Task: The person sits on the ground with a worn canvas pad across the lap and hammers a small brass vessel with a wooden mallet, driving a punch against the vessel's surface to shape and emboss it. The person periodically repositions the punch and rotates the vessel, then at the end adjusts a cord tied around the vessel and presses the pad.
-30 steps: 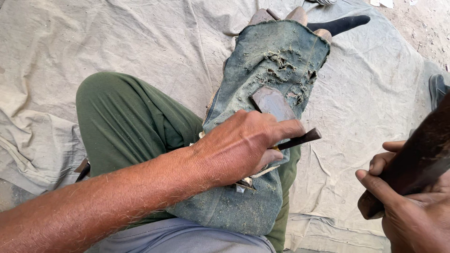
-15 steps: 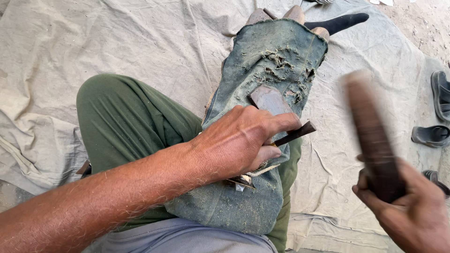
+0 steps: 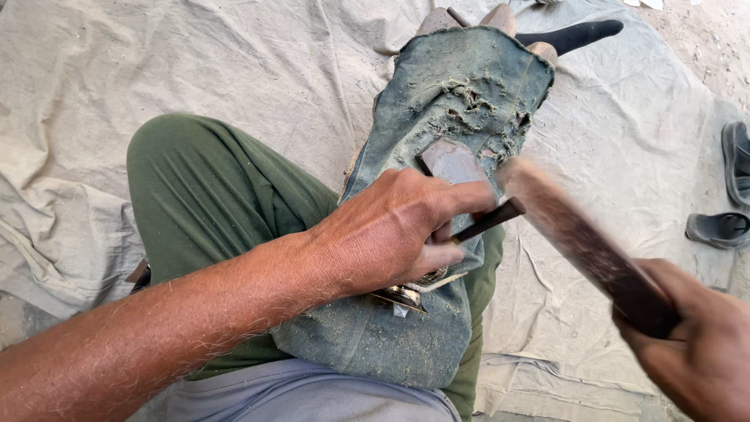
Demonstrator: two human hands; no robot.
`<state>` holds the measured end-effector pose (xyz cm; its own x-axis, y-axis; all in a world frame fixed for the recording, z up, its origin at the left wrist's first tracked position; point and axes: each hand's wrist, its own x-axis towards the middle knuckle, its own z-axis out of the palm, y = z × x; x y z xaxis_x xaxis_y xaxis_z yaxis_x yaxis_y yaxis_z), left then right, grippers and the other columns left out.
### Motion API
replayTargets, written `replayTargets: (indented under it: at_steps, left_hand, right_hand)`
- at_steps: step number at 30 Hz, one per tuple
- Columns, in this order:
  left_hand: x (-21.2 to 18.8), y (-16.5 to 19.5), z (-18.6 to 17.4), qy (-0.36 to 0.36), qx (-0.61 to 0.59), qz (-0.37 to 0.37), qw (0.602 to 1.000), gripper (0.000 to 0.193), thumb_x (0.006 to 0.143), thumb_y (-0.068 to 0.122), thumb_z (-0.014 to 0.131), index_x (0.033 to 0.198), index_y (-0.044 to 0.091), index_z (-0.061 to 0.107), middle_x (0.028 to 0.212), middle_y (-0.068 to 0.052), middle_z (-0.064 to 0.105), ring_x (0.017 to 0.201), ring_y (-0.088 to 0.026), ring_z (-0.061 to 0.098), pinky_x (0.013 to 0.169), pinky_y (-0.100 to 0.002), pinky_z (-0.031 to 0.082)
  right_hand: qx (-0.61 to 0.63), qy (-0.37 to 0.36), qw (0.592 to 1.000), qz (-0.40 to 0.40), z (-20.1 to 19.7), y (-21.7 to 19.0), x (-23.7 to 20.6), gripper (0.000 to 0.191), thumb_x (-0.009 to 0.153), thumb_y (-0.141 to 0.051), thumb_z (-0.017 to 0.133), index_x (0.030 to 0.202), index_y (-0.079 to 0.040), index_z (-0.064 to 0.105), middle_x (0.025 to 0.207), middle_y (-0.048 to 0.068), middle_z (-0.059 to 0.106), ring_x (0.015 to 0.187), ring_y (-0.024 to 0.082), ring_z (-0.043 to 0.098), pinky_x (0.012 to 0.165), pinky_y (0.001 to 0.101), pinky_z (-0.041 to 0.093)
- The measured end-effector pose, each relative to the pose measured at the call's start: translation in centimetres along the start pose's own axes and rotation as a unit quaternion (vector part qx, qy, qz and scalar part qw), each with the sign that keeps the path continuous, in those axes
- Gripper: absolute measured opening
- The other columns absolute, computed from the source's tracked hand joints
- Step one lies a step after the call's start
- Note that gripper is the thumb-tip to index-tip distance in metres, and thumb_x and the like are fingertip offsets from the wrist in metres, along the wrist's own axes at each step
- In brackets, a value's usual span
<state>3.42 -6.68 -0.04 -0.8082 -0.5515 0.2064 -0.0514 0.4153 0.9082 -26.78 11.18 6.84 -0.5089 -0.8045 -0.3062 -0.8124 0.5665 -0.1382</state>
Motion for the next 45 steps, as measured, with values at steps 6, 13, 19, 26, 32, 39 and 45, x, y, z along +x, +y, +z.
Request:
replayTargets:
  at_steps: [6,13,19,26,32,39,45]
  left_hand:
    - [0.1,-0.2,-0.1,-0.022,-0.044,-0.025,0.998,0.054,0.085,0.015,0.078,0.136,0.016,0.062,0.079,-0.009,0.076,0.069,-0.020,0.076,0.062,-0.035,0.060]
    - [-0.4,-0.2,0.0,-0.001,-0.036,-0.025,0.999,0.052,0.081,0.013,0.081,0.131,0.016,0.066,0.077,-0.008,0.075,0.069,-0.019,0.075,0.064,-0.036,0.059]
    - [-0.6,-0.6,0.0,0.012,-0.049,-0.008,0.999,0.053,0.083,0.014,0.081,0.133,0.017,0.063,0.078,-0.006,0.076,0.070,-0.017,0.075,0.064,-0.034,0.059]
    - [-0.6,-0.9,0.0,0.010,-0.047,0.001,0.999,0.052,0.082,0.014,0.082,0.131,0.016,0.064,0.079,-0.007,0.076,0.072,-0.018,0.076,0.065,-0.035,0.059]
    - [-1.0,-1.1,0.1,0.025,-0.055,-0.009,0.998,0.051,0.084,0.015,0.080,0.131,0.014,0.063,0.083,-0.006,0.077,0.073,-0.016,0.076,0.066,-0.034,0.061]
    - [-0.9,-1.4,-0.3,-0.019,-0.060,-0.028,0.998,0.052,0.086,0.018,0.079,0.135,0.021,0.062,0.078,-0.006,0.077,0.068,-0.016,0.075,0.063,-0.035,0.059]
    - [-1.3,-1.5,-0.4,0.021,-0.059,-0.021,0.998,0.049,0.085,0.015,0.081,0.131,0.017,0.065,0.080,-0.006,0.076,0.072,-0.016,0.076,0.069,-0.034,0.061]
  right_hand:
    - [0.202,0.070,0.977,-0.021,-0.3,-1.6,-1.5,0.059,0.084,0.008,0.075,0.138,0.002,0.051,0.096,0.013,0.067,0.092,0.019,0.072,0.075,0.0360,0.060]
    - [0.104,0.030,0.994,-0.026,-1.2,-3.3,0.2,0.059,0.076,0.008,0.076,0.131,-0.003,0.056,0.090,0.013,0.069,0.082,0.017,0.073,0.076,0.0319,0.064]
    - [0.055,0.024,0.998,-0.036,-1.3,-3.2,0.0,0.057,0.079,0.008,0.079,0.132,-0.003,0.062,0.093,0.013,0.071,0.071,0.021,0.074,0.058,0.0379,0.058]
    - [-0.199,-0.030,0.979,0.021,-1.3,-4.0,-0.3,0.044,0.086,-0.004,0.086,0.125,-0.007,0.066,0.083,0.010,0.070,0.072,0.020,0.071,0.073,0.0319,0.063]
    - [-0.171,-0.046,0.984,-0.002,-1.4,-4.7,-0.6,0.033,0.088,-0.001,0.083,0.117,-0.006,0.069,0.089,0.008,0.068,0.079,0.018,0.070,0.079,0.0318,0.064]
    - [0.079,0.030,0.996,-0.031,-1.0,-2.8,0.1,0.055,0.079,0.011,0.078,0.128,0.001,0.056,0.094,0.014,0.067,0.086,0.018,0.070,0.083,0.0349,0.061]
    - [0.073,0.029,0.996,-0.040,-1.7,-3.8,0.5,0.048,0.084,0.004,0.079,0.128,-0.003,0.059,0.088,0.011,0.070,0.080,0.019,0.072,0.072,0.0340,0.060]
